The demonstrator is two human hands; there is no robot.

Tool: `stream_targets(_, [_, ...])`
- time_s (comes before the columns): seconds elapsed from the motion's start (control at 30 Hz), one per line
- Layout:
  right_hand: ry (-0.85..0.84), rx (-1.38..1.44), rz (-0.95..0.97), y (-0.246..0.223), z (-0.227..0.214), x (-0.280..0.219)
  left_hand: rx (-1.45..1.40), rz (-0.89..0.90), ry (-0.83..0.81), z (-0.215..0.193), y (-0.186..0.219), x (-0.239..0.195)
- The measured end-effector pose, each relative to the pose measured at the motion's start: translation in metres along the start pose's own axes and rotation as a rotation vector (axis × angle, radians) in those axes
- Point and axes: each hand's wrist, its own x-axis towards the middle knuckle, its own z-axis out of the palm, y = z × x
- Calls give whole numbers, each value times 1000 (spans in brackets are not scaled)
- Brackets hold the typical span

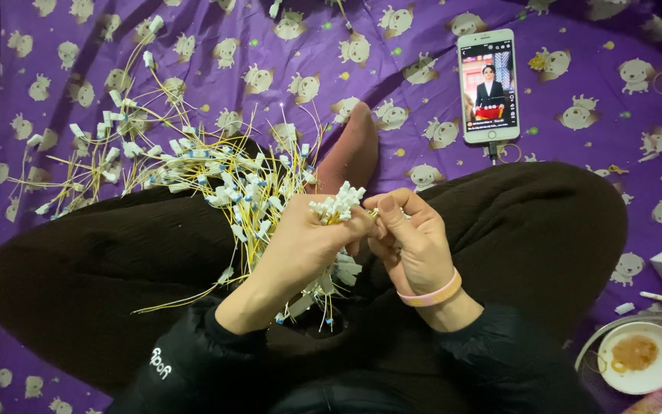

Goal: Assembling small white decorative flower heads onto thin yellow plastic stems.

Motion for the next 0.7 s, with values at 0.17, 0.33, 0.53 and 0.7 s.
stream_targets(0.17, [0,24,43,0,-2,3,86,62,-82,-16,-15,6])
stream_targets(0.33, [-98,182,181,-9,-11,8,241,178,-32,-77,46,-23])
stream_targets(0.53, [-48,176,270,-11,-5,10,1393,-96,140,-113,-12,-18])
stream_targets(0.7, [-102,40,215,-13,2,5,1716,104,-49,-128,-48,-10])
